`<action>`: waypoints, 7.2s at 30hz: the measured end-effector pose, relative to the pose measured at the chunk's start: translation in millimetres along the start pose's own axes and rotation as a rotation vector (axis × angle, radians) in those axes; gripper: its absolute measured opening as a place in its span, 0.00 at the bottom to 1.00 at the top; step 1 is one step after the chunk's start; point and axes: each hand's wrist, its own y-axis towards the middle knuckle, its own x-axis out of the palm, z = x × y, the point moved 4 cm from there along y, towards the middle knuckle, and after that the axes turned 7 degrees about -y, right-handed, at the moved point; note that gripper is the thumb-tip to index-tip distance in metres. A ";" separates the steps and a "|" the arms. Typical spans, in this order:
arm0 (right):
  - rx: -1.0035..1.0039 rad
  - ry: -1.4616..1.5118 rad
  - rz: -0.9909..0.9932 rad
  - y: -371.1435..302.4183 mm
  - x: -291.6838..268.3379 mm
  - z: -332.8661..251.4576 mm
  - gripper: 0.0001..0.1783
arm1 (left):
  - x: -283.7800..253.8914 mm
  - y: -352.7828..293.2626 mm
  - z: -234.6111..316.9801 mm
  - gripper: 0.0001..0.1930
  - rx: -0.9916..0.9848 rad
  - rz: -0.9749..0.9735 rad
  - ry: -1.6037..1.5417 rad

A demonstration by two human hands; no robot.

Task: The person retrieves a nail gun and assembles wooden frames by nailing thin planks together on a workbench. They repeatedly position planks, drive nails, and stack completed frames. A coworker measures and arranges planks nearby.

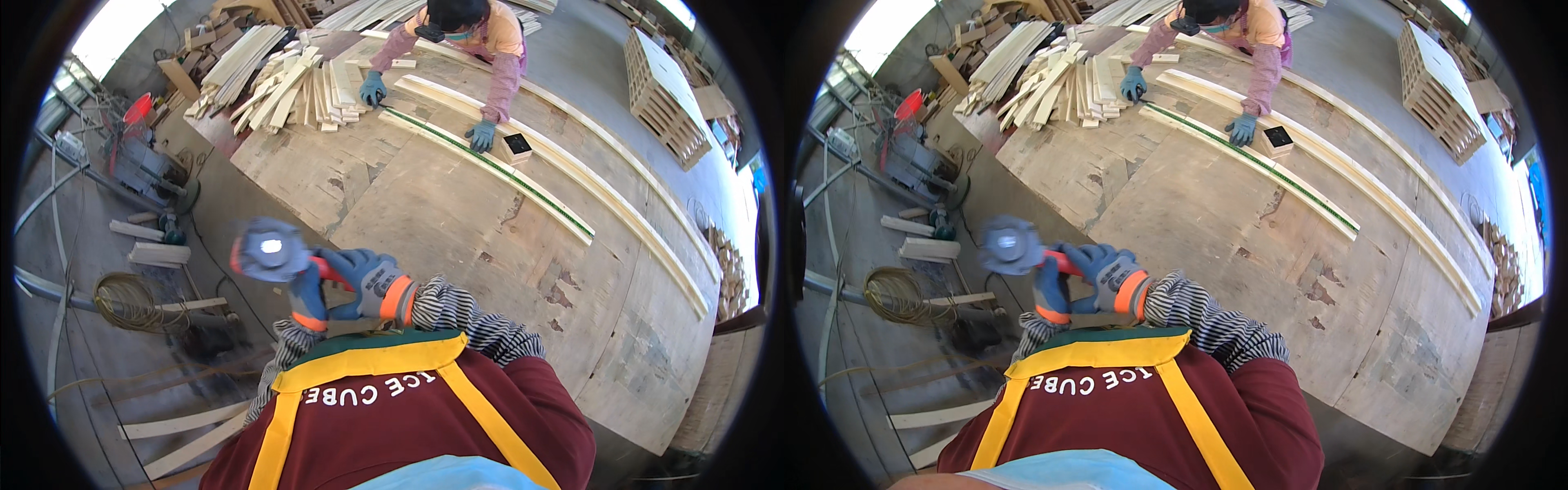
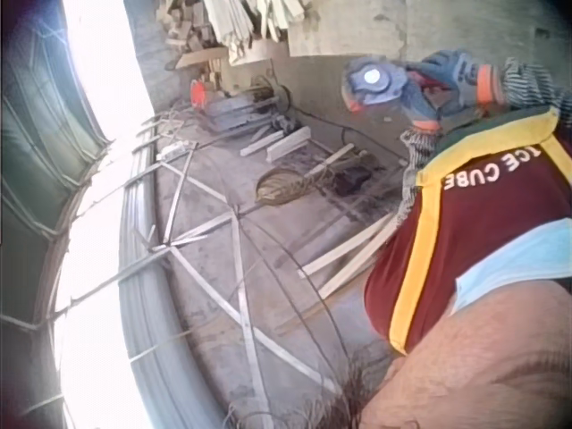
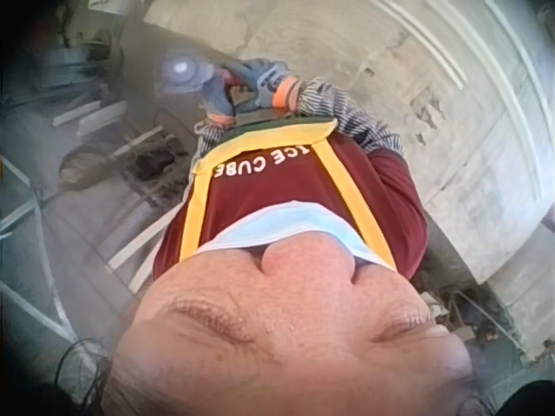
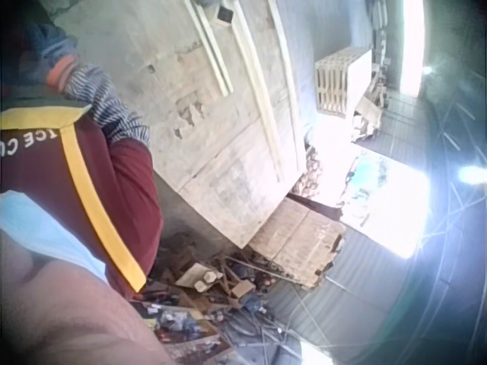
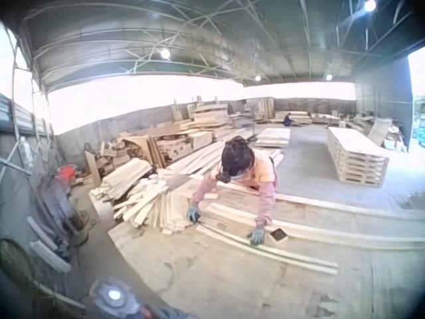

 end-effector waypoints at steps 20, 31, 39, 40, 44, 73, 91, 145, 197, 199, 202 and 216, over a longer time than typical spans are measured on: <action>0.798 -0.250 -0.390 -203.5 54.9 374.5 0.21 | -56.2 -229.8 -83.7 0.31 -1.309 -0.658 0.951; 1.016 -0.294 -0.293 -286.5 50.9 411.1 0.23 | -2.9 -182.0 -121.6 0.28 -1.174 -0.775 0.960; 1.174 -0.080 -0.220 -237.1 12.3 356.4 0.28 | 9.2 -121.8 -106.0 0.23 -1.112 -0.721 1.133; 1.187 -0.089 -0.260 -239.0 13.6 357.6 0.28 | 13.5 -116.7 -101.1 0.23 -1.135 -0.703 1.126; 1.198 -0.054 -0.337 -230.5 12.4 353.9 0.27 | 15.2 -127.9 -118.3 0.24 -1.093 -0.810 1.146; 1.235 -0.060 -0.356 -245.1 -17.3 348.4 0.31 | -67.9 -139.2 -188.8 0.31 -1.286 -0.842 1.091; 1.182 -0.285 -0.473 -327.6 31.5 308.2 0.23 | -34.2 75.8 -288.3 0.27 0.055 -0.967 0.868; 1.971 -0.307 -0.069 -375.7 79.7 271.3 0.49 | 167.6 189.0 -379.6 0.34 0.406 -0.968 1.015; 1.887 -0.213 0.584 -278.1 132.8 284.6 0.55 | 168.8 193.0 -383.6 0.36 0.377 -1.037 1.057; 1.964 -0.221 0.409 -266.2 110.0 275.6 0.49 | 169.2 193.3 -384.8 0.36 0.371 -1.039 1.055; 1.864 -0.308 0.429 -274.7 83.1 270.5 0.40 | 166.1 192.9 -385.8 0.36 0.347 -1.024 1.061; 1.372 -0.446 -0.159 -135.3 -16.6 581.9 0.30 | 171.8 198.1 -382.8 0.34 0.358 -1.026 1.004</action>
